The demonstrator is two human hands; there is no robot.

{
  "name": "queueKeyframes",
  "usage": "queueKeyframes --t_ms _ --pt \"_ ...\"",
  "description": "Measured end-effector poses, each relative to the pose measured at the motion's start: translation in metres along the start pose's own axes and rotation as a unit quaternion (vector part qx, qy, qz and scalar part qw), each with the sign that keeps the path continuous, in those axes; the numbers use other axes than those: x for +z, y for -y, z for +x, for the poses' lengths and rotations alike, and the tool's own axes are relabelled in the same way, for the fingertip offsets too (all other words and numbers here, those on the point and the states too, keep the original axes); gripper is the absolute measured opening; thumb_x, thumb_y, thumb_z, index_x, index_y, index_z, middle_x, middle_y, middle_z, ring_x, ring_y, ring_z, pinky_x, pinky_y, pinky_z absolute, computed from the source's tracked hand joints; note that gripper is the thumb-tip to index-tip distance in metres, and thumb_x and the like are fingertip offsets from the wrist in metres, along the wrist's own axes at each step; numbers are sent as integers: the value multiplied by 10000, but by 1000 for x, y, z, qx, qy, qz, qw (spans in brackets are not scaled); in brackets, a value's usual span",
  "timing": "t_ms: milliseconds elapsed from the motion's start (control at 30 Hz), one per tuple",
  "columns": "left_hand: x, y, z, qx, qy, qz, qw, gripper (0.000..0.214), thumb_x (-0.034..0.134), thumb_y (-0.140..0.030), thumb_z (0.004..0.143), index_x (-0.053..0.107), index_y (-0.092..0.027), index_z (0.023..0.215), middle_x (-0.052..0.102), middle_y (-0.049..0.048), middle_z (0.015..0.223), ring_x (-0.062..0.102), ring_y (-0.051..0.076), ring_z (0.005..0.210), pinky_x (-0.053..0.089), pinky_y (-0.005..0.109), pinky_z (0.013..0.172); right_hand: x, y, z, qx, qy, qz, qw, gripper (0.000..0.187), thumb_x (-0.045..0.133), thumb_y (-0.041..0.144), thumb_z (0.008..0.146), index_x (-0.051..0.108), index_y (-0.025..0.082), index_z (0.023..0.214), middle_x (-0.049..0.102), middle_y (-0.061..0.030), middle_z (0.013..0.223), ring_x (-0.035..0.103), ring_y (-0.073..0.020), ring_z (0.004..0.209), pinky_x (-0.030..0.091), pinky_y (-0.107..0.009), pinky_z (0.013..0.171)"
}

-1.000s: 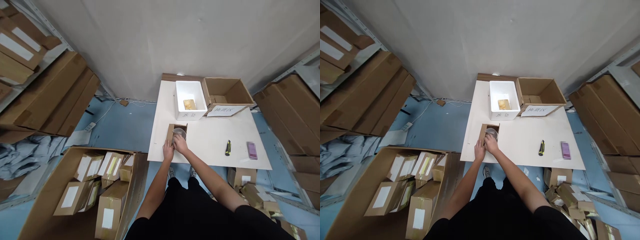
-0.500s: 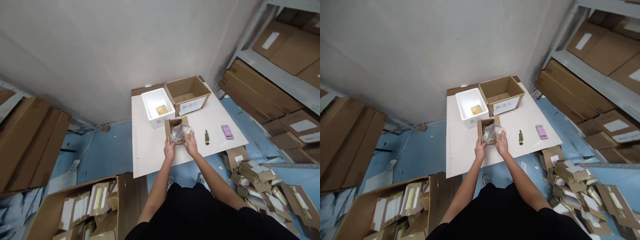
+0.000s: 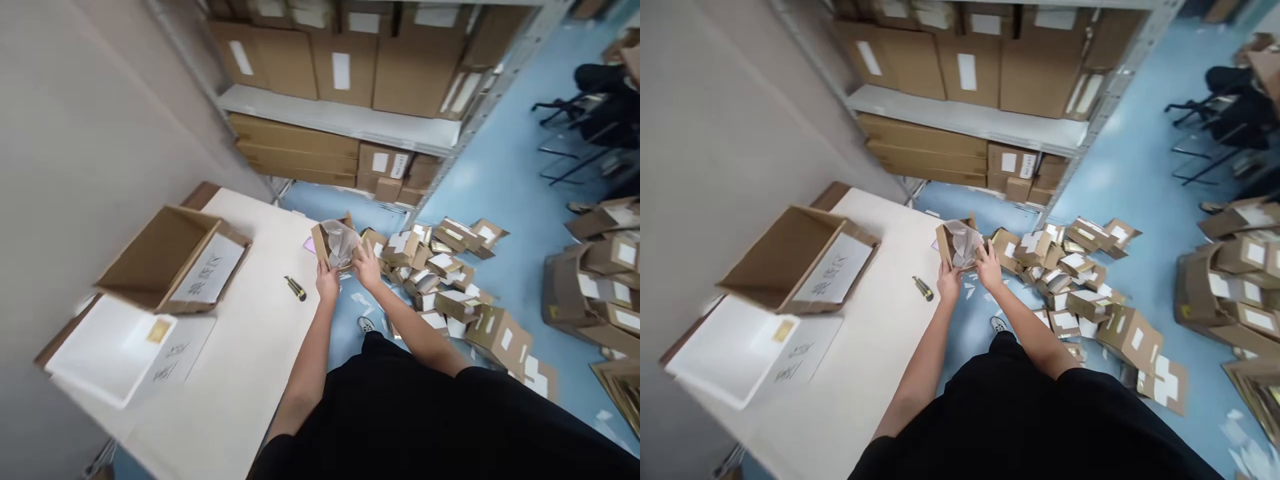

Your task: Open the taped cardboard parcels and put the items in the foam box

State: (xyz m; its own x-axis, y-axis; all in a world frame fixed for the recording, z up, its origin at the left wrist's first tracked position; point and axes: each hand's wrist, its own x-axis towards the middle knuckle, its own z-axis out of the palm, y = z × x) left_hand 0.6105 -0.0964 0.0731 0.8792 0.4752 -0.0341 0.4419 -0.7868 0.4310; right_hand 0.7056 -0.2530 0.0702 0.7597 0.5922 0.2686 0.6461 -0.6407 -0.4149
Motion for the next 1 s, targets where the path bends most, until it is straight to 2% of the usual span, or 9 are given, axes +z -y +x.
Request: queueKeyframes --t_ms 100,233,333,433,533,667,833,933,1000 --pt "38 -82 31 78 63 3 995 233 681 -238 979 831 -264 1156 421 59 1719 365 309 1596 452 448 1237 -38 -77 -18 84 -38 -43 995 125 678 140 884 786 204 887 277 -35 1779 40 -383 1671 379 -634 1220" --pt "81 -171 48 162 113 -3 980 255 649 -266 1005 832 -252 1181 414 89 1721 362 304 1600 420 436 1260 -82 -151 -53 178 -83 -105 975 129 666 170 892 789 206 896 295 -45 1773 64 -405 1664 328 -650 1243" --pt "99 -215 53 231 138 -1 963 323 618 -250 1007 790 -260 1280 448 93 1700 376 310 1592 360 511 1294 -105 -189 -76 239 -83 -148 956 172 652 162 862 800 209 936 369 -65 1740 79 -442 1651 281 -710 1240" --pt "100 -231 56 271 105 3 957 429 573 -227 1006 705 -256 1414 463 103 1689 371 318 1590 286 580 1318 -117 -215 -85 275 -74 -155 946 245 657 191 836 810 216 1026 458 -92 1682 136 -466 1633 281 -748 1222" --pt "89 -222 60 259 72 0 963 479 559 -215 996 661 -226 1464 448 110 1696 372 316 1585 337 529 1304 -114 -223 -72 255 -71 -127 956 322 660 229 845 799 192 1133 498 -136 1642 193 -457 1621 328 -695 1230" --pt "63 -183 64 198 34 -4 980 513 584 -194 965 647 -239 1472 419 84 1714 343 309 1596 366 499 1295 -86 -198 -28 161 -42 -47 985 376 644 205 858 773 161 1209 535 -170 1599 266 -421 1602 329 -638 1258" --pt "15 -108 48 90 -24 -4 996 545 563 -179 974 611 -251 1512 411 79 1718 319 311 1608 342 540 1306 -33 -128 27 40 3 51 998 403 608 189 877 760 155 1249 559 -169 1569 324 -406 1576 338 -631 1263" --pt "-16 -54 18 9 -63 -3 998 541 573 -182 977 605 -248 1513 408 86 1719 309 315 1614 329 552 1311 -3 -70 48 -44 38 94 994 463 600 186 882 730 173 1327 516 -148 1617 310 -399 1581 313 -635 1278" --pt "-34 -16 -12 -48 -94 -4 994 527 571 -181 983 604 -232 1507 398 98 1722 308 314 1615 331 540 1312 15 -23 56 -99 61 115 987 492 593 189 896 704 175 1375 486 -144 1642 301 -391 1587 312 -627 1282"
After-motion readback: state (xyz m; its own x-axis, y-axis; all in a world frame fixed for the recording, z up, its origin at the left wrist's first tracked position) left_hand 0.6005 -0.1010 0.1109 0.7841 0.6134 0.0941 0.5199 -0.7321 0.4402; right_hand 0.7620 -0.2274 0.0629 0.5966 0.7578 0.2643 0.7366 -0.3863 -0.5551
